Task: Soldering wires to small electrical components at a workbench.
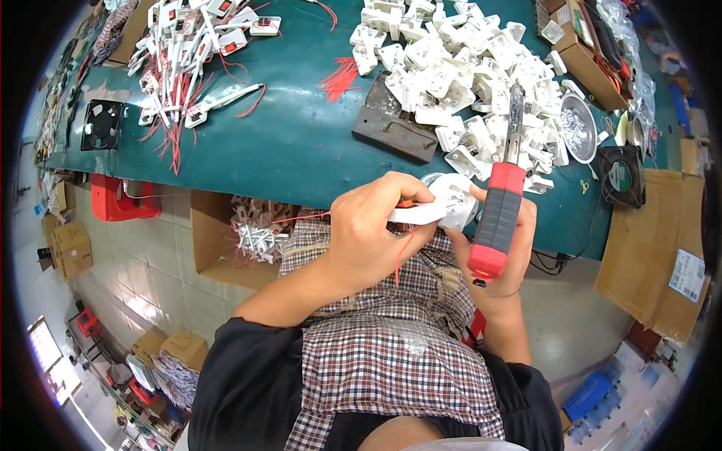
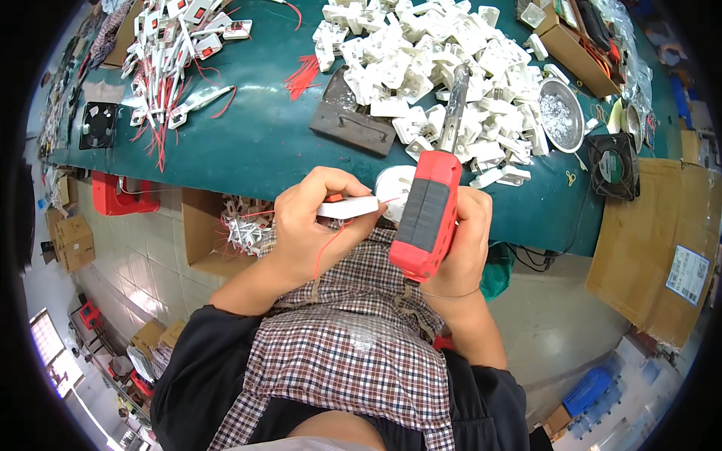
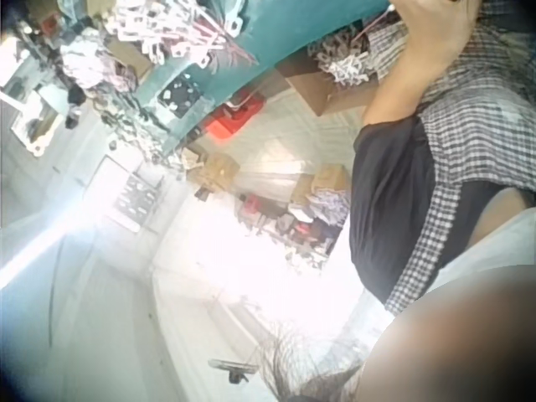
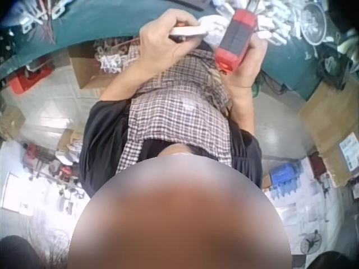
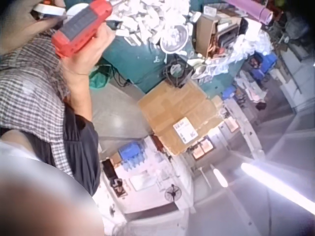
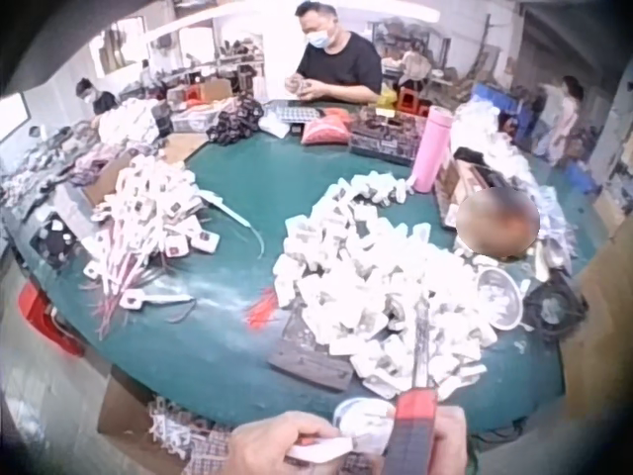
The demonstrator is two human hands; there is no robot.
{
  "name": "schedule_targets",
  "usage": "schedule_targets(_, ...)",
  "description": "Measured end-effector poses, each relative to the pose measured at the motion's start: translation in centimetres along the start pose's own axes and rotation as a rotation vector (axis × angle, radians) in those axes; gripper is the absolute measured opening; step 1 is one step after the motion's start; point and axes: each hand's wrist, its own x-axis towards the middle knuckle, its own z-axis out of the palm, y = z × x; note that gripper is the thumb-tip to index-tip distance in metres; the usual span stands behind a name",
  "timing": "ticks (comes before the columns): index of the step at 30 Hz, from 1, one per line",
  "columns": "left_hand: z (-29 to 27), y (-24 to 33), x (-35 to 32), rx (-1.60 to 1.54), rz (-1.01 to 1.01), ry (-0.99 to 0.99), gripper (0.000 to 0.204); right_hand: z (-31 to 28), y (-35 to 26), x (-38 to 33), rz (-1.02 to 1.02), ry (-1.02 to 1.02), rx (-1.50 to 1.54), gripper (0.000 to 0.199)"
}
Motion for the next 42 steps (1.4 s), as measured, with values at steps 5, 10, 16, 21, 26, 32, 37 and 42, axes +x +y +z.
schedule_targets(5, 0.3, -0.3, 0.0, 0.042, -0.06, 0.014, 0.026, 0.7, -0.3, -0.2, 0.029, 0.049, -0.053, 0.068)
schedule_targets(10, 1.3, -0.5, 0.6, 0.024, -0.037, 0.023, 0.028, -3.2, -1.4, -2.8, 0.355, 0.057, 0.253, 0.058)
schedule_targets(16, 1.3, -0.8, -0.1, 0.055, -0.047, -0.002, 0.03, -8.3, -4.8, -5.8, 0.683, -0.045, 0.277, 0.063)
schedule_targets(21, 1.8, -1.0, -0.2, 0.023, -0.082, 0.015, 0.031, -10.2, -5.2, -7.7, 0.58, -0.207, 0.353, 0.051)
schedule_targets(26, 1.9, -0.9, -0.1, 0.019, -0.071, 0.032, 0.024, -9.7, -4.5, -8.5, 0.446, -0.264, -0.053, 0.028)
schedule_targets(32, 1.9, -1.1, 0.0, 0.044, -0.01, 0.051, 0.024, -9.1, -4.5, -8.0, 0.434, -0.293, -0.041, 0.023)
schedule_targets(37, 1.9, -0.9, -0.1, 0.038, -0.042, 0.027, 0.023, -9.0, -4.5, -8.2, 0.463, -0.308, -0.078, 0.019)
schedule_targets(42, 1.9, -0.9, -0.1, 0.03, -0.046, 0.023, 0.023, -9.0, -4.5, -8.0, 0.481, -0.312, -0.067, 0.019)
